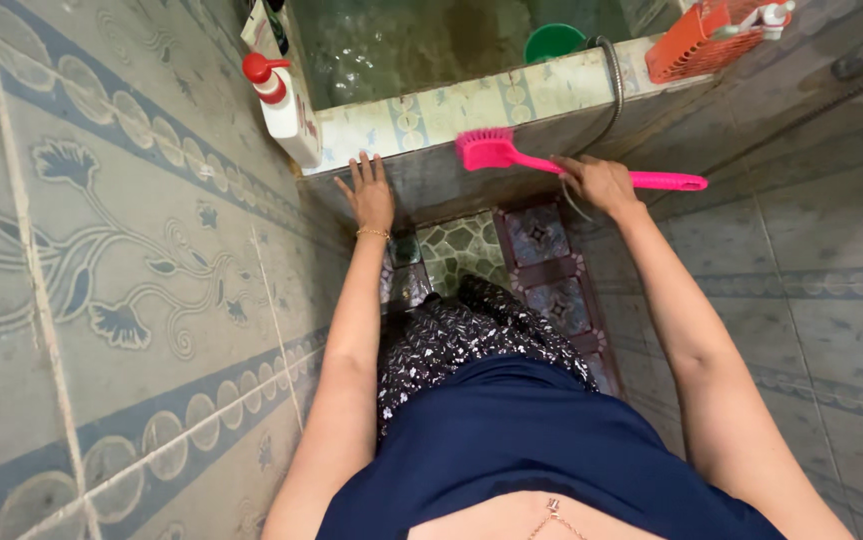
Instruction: The person scrubs the ledge of a concrete water basin with a pink brush and then rinses the ledge using water from a green plastic scoop.
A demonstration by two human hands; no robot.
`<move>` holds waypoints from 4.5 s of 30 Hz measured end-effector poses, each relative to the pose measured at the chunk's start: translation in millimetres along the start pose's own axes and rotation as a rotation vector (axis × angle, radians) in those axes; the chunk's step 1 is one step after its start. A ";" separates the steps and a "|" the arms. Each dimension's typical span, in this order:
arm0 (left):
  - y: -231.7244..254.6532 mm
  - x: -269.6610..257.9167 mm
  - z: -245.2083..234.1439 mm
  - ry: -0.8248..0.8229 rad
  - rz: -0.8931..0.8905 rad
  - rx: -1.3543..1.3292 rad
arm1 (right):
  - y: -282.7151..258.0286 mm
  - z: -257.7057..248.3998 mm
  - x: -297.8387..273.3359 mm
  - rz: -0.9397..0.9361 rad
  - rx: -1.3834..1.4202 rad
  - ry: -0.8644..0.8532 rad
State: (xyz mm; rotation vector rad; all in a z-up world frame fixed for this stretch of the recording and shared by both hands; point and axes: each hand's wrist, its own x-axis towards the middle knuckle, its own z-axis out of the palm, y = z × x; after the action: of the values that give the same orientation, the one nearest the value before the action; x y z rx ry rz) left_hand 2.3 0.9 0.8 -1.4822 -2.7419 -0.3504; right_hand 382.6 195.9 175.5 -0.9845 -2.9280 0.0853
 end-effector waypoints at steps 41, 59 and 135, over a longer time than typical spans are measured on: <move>78.4 34.5 -13.8 -0.083 0.153 -0.081 | -1.7 16.9 -33.9 0.179 0.263 0.004; 100.1 47.8 8.7 -0.028 0.362 0.074 | -72.3 53.1 -58.1 0.623 0.543 0.045; 182.5 127.7 33.2 0.054 0.923 -0.444 | -30.9 45.1 -117.0 0.834 0.563 0.290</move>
State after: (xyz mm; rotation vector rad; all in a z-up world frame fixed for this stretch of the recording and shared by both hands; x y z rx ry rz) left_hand 85.9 209.3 17.7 -2.5413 -1.6912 -0.9398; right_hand 454.1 98.9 129.0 -1.7902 -1.8793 0.6744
